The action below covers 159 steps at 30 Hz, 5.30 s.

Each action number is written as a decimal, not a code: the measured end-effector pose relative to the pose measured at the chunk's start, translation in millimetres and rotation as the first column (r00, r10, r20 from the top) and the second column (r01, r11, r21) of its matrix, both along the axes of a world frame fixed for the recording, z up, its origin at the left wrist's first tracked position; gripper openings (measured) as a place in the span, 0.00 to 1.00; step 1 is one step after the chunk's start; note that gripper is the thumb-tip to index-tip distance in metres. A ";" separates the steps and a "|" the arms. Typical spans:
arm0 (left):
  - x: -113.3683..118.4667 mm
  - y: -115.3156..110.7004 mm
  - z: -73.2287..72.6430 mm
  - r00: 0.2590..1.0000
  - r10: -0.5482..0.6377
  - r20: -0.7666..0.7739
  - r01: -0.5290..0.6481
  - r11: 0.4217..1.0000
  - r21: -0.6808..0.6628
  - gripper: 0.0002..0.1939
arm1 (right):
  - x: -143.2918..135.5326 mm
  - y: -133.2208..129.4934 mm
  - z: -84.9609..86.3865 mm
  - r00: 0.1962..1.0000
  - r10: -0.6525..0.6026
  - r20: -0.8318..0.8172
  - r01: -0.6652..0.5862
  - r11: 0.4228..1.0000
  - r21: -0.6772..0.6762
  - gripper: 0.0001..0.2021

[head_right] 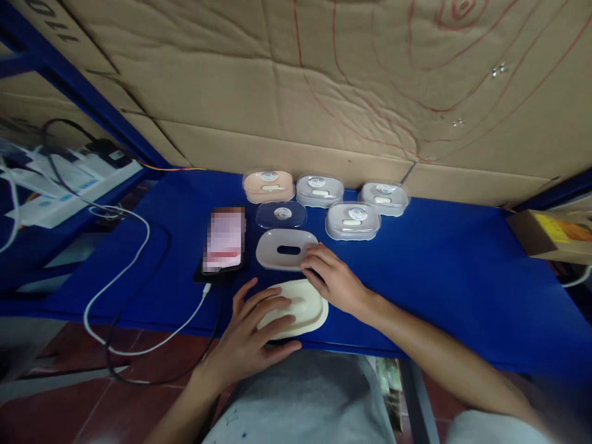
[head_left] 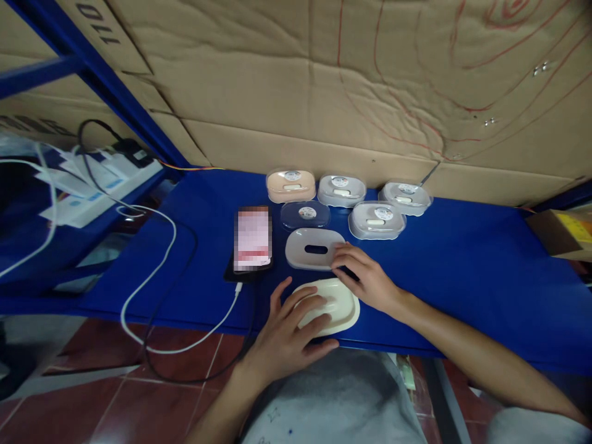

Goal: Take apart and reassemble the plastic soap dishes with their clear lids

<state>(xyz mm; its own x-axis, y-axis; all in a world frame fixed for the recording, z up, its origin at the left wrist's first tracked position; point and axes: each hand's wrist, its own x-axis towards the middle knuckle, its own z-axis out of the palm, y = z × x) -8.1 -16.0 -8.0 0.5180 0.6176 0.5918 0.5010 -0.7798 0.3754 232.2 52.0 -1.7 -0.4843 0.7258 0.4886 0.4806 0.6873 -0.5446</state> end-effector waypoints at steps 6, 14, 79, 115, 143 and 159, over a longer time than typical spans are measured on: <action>-1.3 0.1 -0.6 0.999 0.035 -0.028 -0.036 0.999 -0.019 0.12 | 8.2 1.2 4.3 0.978 0.005 0.208 -0.022 0.997 0.076 0.19; -3.2 -0.5 -3.8 1.000 0.022 -0.012 -0.023 0.999 -0.048 0.13 | 78.3 27.7 38.1 0.904 -0.305 0.300 0.231 0.938 0.259 0.26; 5.8 -2.2 5.7 0.999 -0.008 -0.043 0.007 1.000 -0.011 0.09 | 96.5 -15.9 67.8 0.919 0.096 0.383 0.006 0.967 -0.256 0.18; 6.4 0.5 16.0 0.985 -0.095 -0.143 0.101 0.994 0.035 0.20 | 81.5 -11.7 60.1 0.933 0.025 0.360 0.010 0.995 -0.094 0.08; -6.7 -14.8 14.8 0.662 0.451 0.598 0.240 0.629 -0.740 0.53 | 0.0 -42.4 43.7 0.809 0.229 0.541 -0.360 0.921 0.149 0.09; 4.4 -5.1 31.9 0.236 0.958 0.161 0.761 -0.080 -0.644 0.28 | -4.6 27.3 43.5 0.813 0.083 0.576 -0.137 0.989 0.051 0.15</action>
<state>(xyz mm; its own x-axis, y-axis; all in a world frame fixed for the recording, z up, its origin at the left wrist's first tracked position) -3.7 -21.2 23.9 0.2352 0.6098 -0.7569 -0.7019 0.6452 0.3017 227.7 79.4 41.8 -0.7694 0.6191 0.1571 0.6048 0.7853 -0.1325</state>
